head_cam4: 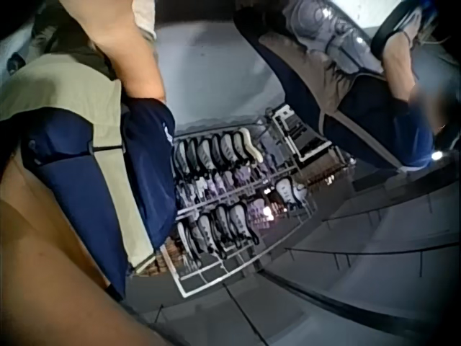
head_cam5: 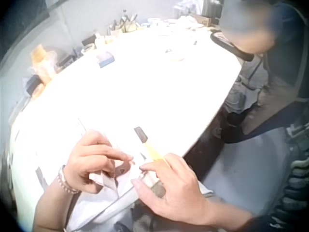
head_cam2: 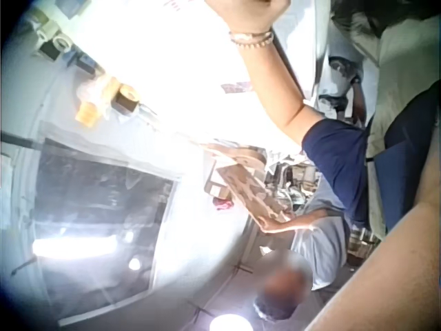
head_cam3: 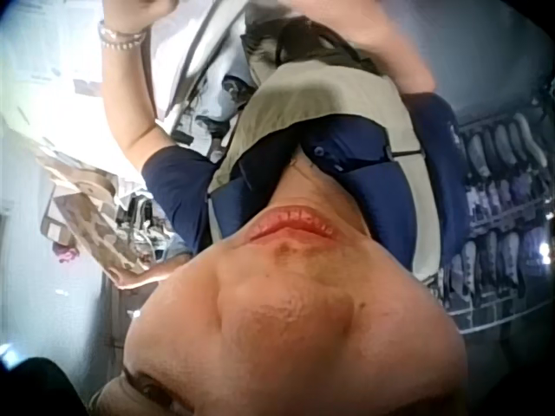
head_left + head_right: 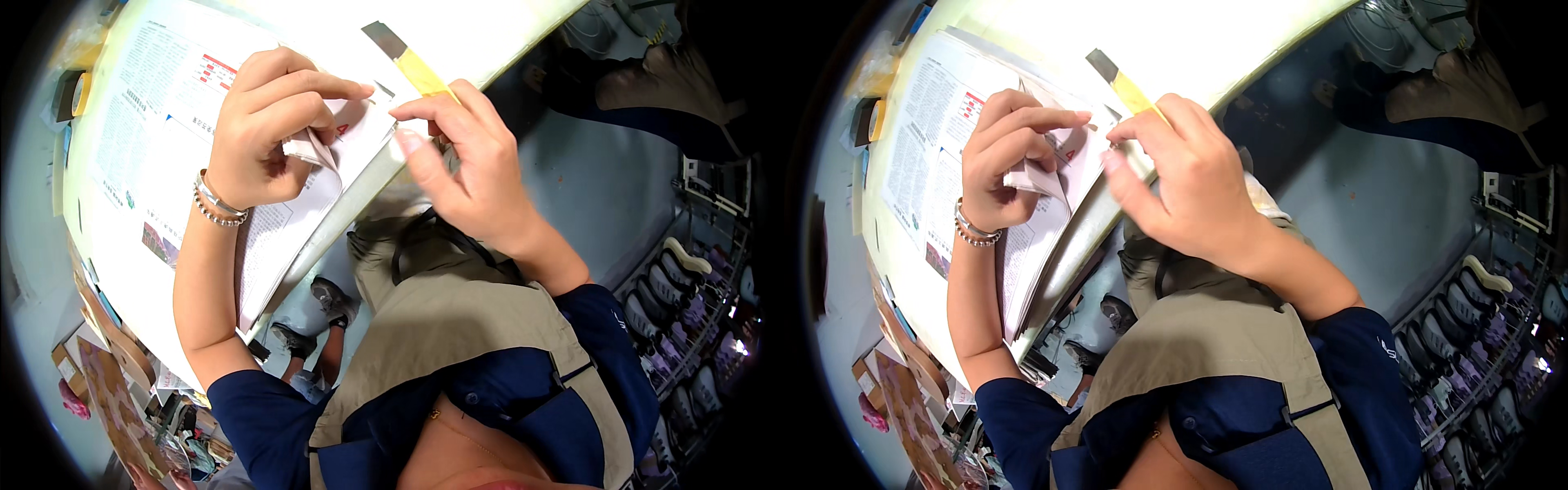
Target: The person uses a yellow utility knife to carefully separate the glued edges of a stack of paper sheets. They repeatedly slide the blade between the sheets to loosen the bond and then pull the sheets apart by hand.
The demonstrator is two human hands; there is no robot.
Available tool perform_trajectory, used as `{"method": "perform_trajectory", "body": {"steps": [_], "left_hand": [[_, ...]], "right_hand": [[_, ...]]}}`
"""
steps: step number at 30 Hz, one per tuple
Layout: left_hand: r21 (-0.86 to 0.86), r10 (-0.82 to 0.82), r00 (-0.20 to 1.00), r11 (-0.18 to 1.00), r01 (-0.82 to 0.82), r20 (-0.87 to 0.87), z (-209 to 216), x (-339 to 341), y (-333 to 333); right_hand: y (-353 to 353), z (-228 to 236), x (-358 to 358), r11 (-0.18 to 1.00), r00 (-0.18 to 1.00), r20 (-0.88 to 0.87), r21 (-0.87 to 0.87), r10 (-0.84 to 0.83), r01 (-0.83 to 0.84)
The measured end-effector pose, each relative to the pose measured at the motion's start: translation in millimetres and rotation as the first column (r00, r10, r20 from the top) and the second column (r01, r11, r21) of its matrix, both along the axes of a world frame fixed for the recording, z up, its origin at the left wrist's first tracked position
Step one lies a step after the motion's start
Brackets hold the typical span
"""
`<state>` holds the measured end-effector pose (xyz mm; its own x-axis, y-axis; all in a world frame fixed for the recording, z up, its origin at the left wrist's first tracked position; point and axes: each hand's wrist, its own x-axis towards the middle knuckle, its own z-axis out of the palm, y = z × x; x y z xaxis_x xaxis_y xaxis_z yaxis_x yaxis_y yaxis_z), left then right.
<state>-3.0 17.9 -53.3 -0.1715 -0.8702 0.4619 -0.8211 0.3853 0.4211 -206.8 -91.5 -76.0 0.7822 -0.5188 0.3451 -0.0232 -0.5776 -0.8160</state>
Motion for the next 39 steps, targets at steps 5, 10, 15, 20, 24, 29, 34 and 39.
{"method": "perform_trajectory", "body": {"steps": [5,10,15,20,24,29,34,39], "left_hand": [[-0.036,0.031,0.999,0.999,-0.032,-0.041,5.1,-1.1,6.1],[-0.065,0.031,0.998,0.997,-0.035,-0.051,3.2,0.4,7.2],[-0.074,0.026,0.999,0.997,-0.028,-0.022,3.7,4.1,10.5],[-0.083,0.045,0.999,0.996,-0.046,-0.016,6.1,1.4,10.0],[-0.096,0.021,0.999,0.995,-0.019,0.027,4.7,4.0,11.5],[-0.098,0.025,0.998,0.995,-0.020,0.058,6.7,2.9,11.0],[-0.074,0.024,0.999,0.997,-0.022,0.034,5.1,3.9,11.1],[-0.074,0.003,1.000,0.997,-0.003,0.003,2.0,3.9,8.7]], "right_hand": [[7.2,-2.2,19.7,1.000,0.999,0.040,-0.005,-0.030,0.030],[7.5,-0.2,27.1,0.993,0.998,0.011,0.108,-0.058,0.056],[7.0,2.3,26.6,0.988,0.999,-0.012,0.150,-0.039,0.040],[7.8,2.8,26.5,0.978,0.998,-0.036,0.199,-0.051,0.057],[8.7,-2.1,23.8,0.955,0.998,-0.057,0.293,-0.039,0.054],[5.1,-7.4,21.4,0.961,1.000,0.001,0.275,-0.004,0.004],[-20.1,6.8,14.0,0.986,0.987,0.136,0.153,-0.087,0.066],[-54.4,40.5,-11.0,0.922,0.992,0.003,0.368,0.124,-0.116]]}}
